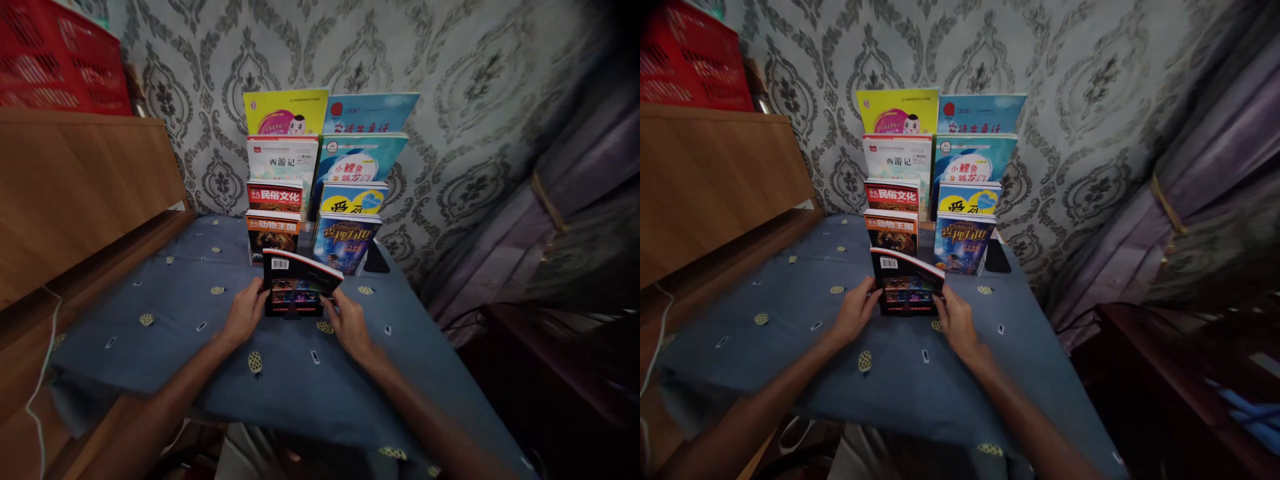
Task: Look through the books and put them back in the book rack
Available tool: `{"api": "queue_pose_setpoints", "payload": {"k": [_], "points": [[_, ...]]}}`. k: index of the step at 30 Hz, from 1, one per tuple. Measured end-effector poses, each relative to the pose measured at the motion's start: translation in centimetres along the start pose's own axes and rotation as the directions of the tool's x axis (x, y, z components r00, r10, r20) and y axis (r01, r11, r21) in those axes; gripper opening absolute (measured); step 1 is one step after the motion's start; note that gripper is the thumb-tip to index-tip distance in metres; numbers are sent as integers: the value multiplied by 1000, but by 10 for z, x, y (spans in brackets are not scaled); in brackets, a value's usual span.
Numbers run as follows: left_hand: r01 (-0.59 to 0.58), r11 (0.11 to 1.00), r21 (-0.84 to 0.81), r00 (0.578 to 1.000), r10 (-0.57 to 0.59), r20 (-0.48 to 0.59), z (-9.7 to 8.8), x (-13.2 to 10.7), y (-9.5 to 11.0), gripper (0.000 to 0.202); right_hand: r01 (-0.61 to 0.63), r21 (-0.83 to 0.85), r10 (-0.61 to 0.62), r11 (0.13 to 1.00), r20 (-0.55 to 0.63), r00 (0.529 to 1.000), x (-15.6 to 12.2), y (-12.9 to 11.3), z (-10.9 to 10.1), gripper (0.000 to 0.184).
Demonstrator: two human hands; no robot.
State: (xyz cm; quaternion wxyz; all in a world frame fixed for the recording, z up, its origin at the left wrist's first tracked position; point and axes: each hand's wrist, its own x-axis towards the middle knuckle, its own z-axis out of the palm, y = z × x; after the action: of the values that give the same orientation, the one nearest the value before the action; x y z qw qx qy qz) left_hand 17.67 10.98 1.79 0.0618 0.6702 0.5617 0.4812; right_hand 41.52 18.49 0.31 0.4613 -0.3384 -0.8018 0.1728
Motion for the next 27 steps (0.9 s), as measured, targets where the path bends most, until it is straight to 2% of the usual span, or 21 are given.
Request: {"api": "queue_pose_setpoints", "payload": {"k": [5,11,15,20,27], "points": [[32,999,32,999,-32,-27,1,31,-29,9,-47,72,47,996,4,999,43,19,29,13],[49,988,148,991,-30,-132,-6,68,-57,5,40,55,-38,998,-49,998,90,28,57,10],[-25,980,195,970,70,-232,-20,100,-55,9,136,5,-134,991,-143,981,121,19,59,13],[-147,977,157,931,190,-311,-29,134,-52,10,197,-31,-199,980,-225,954,146,9,55,14],[-146,988,50,935,154,-319,-16,138,-74,16,183,-57,-190,982,-191,963,148,23,59,16]]}}
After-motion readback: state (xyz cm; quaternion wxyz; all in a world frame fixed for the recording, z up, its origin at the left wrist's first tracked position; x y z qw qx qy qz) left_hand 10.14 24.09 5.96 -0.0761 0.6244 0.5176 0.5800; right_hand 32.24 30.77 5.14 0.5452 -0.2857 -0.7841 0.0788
